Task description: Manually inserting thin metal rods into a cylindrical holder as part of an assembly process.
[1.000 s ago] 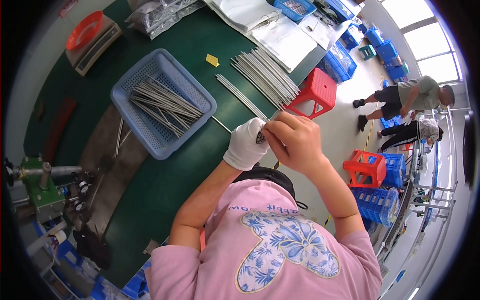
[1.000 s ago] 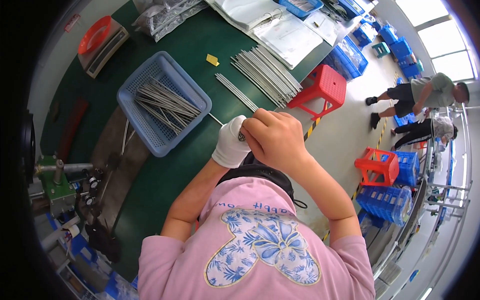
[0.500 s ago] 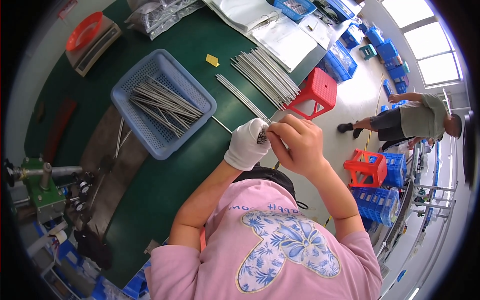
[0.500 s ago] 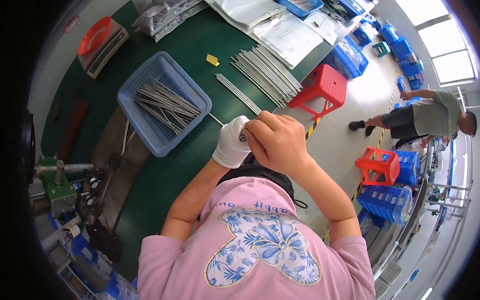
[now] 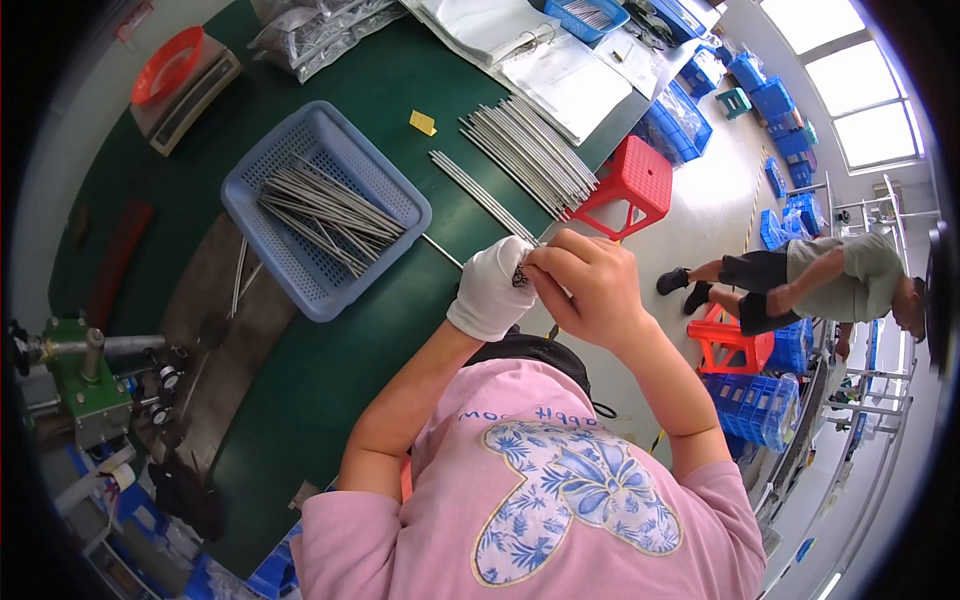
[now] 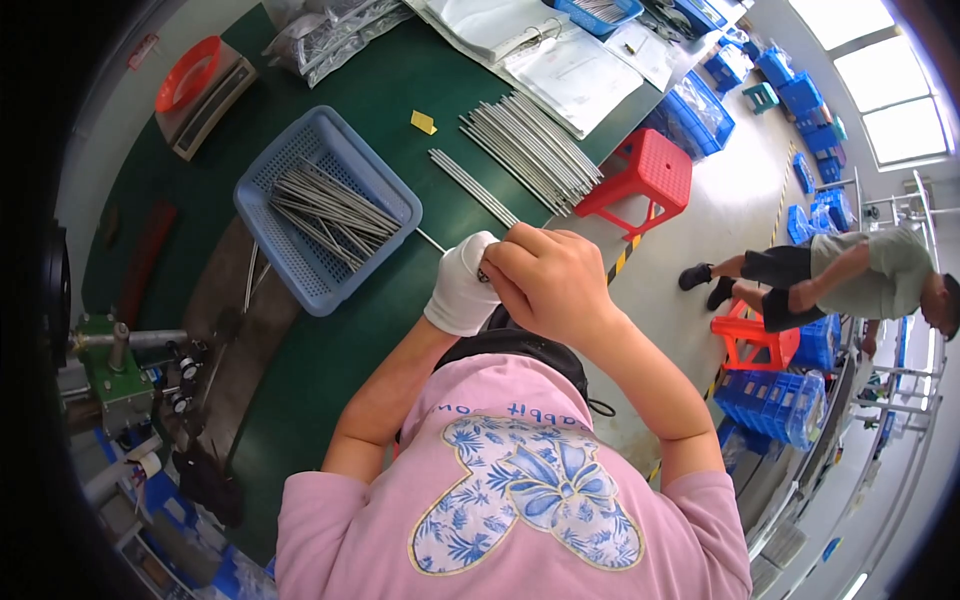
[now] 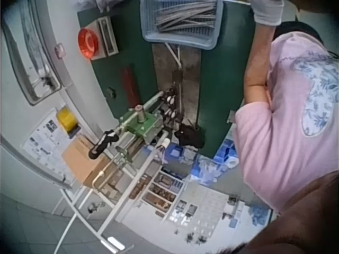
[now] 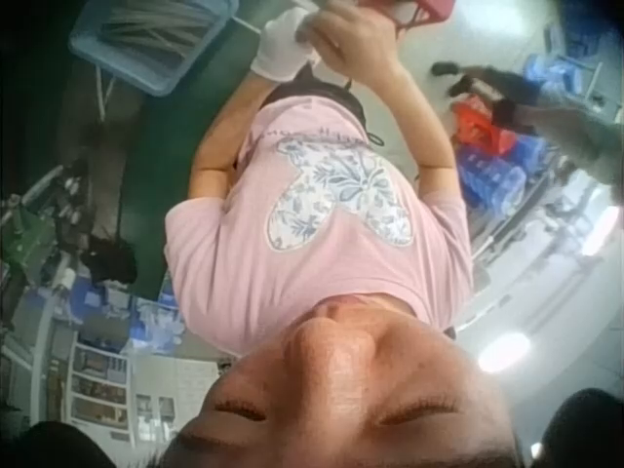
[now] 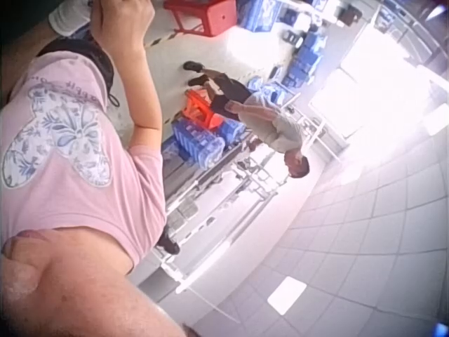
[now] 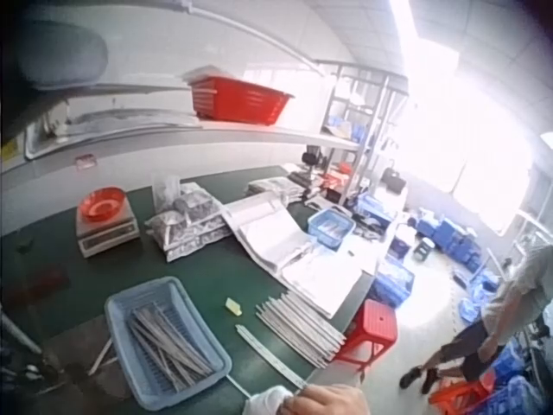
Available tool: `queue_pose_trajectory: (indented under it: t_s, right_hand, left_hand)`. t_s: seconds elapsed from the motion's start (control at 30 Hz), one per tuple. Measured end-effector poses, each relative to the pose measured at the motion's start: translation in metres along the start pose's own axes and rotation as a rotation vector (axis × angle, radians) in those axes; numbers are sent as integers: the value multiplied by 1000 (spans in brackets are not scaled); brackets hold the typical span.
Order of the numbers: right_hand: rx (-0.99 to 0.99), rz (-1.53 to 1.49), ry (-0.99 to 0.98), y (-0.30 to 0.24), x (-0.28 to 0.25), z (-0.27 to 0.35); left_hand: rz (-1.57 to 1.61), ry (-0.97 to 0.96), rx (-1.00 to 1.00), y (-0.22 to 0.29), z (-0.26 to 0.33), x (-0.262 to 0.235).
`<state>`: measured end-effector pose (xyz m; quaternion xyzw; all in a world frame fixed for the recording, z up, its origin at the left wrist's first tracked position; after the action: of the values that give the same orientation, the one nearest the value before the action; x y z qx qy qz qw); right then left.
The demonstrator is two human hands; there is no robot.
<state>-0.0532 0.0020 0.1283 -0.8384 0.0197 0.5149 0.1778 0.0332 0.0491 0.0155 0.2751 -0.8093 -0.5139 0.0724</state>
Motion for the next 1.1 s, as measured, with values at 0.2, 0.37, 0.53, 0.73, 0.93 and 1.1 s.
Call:
queue_pose_trajectory:
  t_s: [0.2, 0.37, 0.53, 0.73, 0.93, 1.1]
  right_hand:
    - [23, -25, -68, 1, -4, 4]
    - [47, -51, -18, -5, 16, 7]
    - [23, -87, 79, -5, 22, 11]
    - [122, -129, 169, 12, -3, 32]
    - [198, -208, 328, 66, -34, 73]
    - [391, -265, 391, 130, -50, 126]
  left_hand:
    - [9, -59, 11, 1, -3, 4]
    - [121, -29, -90, -44, 22, 3]
    - [175, -40, -80, -85, 42, 9]
    - [279, -184, -133, -50, 23, 13]
    - [218, -264, -161, 2, -11, 69]
    - [47, -512, -259, 0, -22, 142]
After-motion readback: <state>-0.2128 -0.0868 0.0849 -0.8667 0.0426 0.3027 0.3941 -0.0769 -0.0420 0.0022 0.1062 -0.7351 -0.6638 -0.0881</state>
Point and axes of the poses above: each hand's wrist, its own z-axis away from the middle knuckle, its own x-axis out of the palm, y = z × x, the point moved 3 cm from there along -z, towards the middle knuckle, and after that the axes turned 1 degree about z, right-handed, at the moved point
